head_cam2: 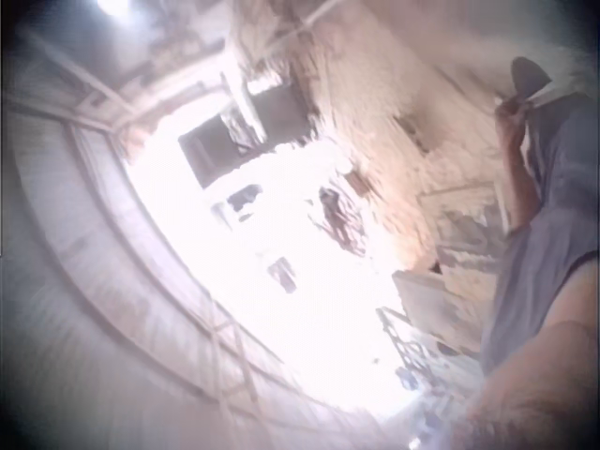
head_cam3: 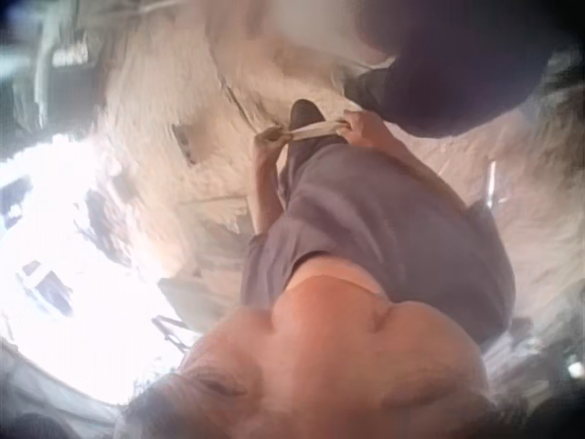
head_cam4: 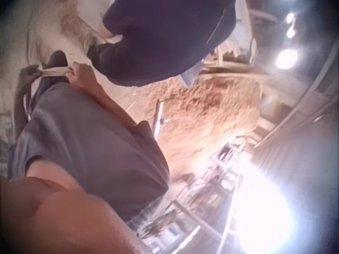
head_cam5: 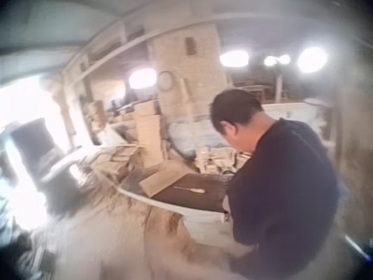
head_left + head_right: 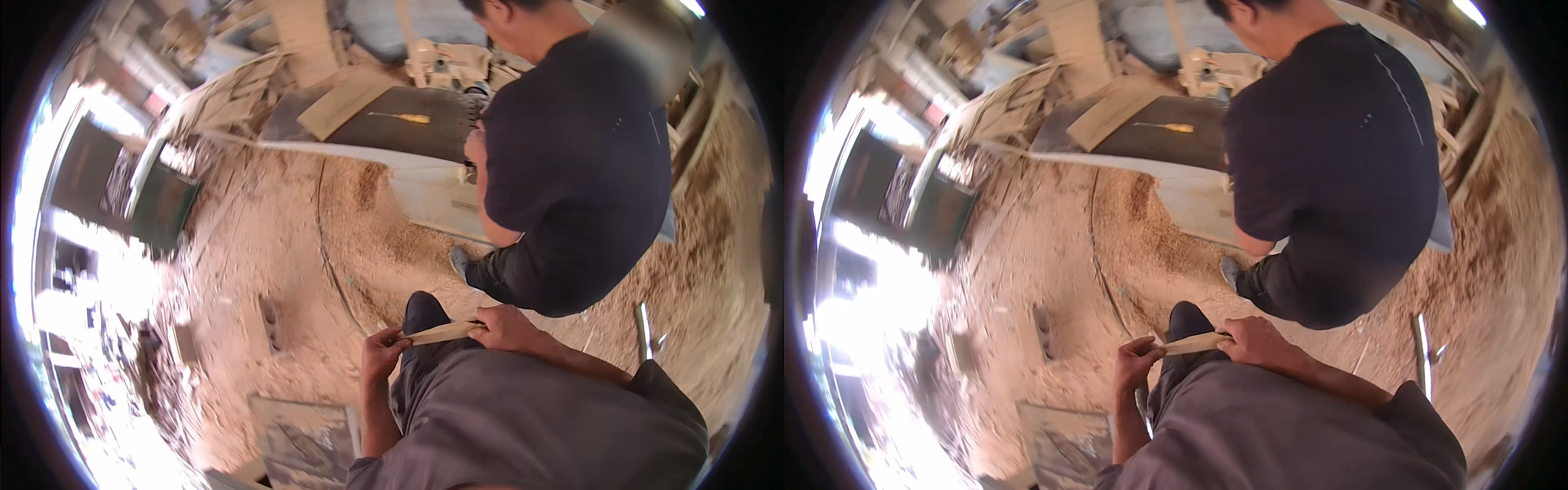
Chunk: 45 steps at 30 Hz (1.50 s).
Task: The person uses a hammer and chisel to drive a metal pin into a large curved metal component while a coworker holds the piece steady. The person then uses a wrench to tighten bolts on the same component.
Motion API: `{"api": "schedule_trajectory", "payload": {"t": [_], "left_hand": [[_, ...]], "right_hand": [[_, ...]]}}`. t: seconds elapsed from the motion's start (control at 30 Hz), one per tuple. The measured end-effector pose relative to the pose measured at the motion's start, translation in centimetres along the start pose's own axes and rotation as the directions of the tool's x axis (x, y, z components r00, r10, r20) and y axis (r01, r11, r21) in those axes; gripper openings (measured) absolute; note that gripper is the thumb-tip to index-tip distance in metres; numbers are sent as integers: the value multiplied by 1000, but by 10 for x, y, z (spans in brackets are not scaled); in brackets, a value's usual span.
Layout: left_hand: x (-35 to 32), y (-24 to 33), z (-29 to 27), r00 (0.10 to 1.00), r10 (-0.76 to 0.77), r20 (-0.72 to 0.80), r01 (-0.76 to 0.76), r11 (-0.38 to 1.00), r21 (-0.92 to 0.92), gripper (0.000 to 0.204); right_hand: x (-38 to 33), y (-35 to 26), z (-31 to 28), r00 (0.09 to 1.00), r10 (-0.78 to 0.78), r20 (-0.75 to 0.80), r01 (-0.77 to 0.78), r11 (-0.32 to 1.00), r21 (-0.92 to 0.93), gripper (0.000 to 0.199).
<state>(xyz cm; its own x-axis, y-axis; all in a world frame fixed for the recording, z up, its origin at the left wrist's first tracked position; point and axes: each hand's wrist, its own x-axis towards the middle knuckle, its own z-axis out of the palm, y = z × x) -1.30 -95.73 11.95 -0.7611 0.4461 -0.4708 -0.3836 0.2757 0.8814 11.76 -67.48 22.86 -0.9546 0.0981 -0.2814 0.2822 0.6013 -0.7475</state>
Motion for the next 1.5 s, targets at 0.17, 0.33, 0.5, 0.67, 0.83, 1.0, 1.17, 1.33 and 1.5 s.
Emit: {"api": "schedule_trajectory", "payload": {"t": [0.17, 0.33, 0.5, 0.67, 0.83, 1.0, 1.17, 1.33, 1.5], "left_hand": [[104, 47, -35, 999, 48, 19, -50, 981, 185, 39], [239, 106, -76, 990, 141, 25, -142, 944, 297, 34], [398, 148, -122, 981, 193, 13, -183, 902, 392, 37], [530, 195, -129, 995, 96, -29, -76, 912, 402, 38], [670, 225, -121, 981, 186, -61, -148, 910, 387, 46], [680, 283, -84, 809, 584, -63, -408, 636, 655, 37], [533, 347, 23, 898, 355, 261, -430, 835, 343, 21], [357, 427, 99, 226, 709, 668, -872, 453, -186, 27], [265, 450, 145, -194, 737, 648, -539, 472, -698, 36]], "right_hand": [[41, 4, -23, 941, 265, -209, -234, 959, 161, 31], [111, 21, -18, 883, 406, -235, -295, 871, 394, 39], [217, 21, -31, 825, 512, -239, -327, 778, 537, 42], [286, -3, -42, 747, 644, -166, -436, 663, 609, 41], [308, -26, -43, 635, 747, -195, -423, 548, 722, 41], [331, -109, -120, 683, 539, -493, -33, 697, 717, 19], [319, -180, -190, 213, -336, -918, 779, 625, -48, 10], [284, -126, -159, 155, -56, -986, 362, 932, 4, 12], [291, 49, -81, -68, 726, -684, -126, 674, 728, 29]]}}
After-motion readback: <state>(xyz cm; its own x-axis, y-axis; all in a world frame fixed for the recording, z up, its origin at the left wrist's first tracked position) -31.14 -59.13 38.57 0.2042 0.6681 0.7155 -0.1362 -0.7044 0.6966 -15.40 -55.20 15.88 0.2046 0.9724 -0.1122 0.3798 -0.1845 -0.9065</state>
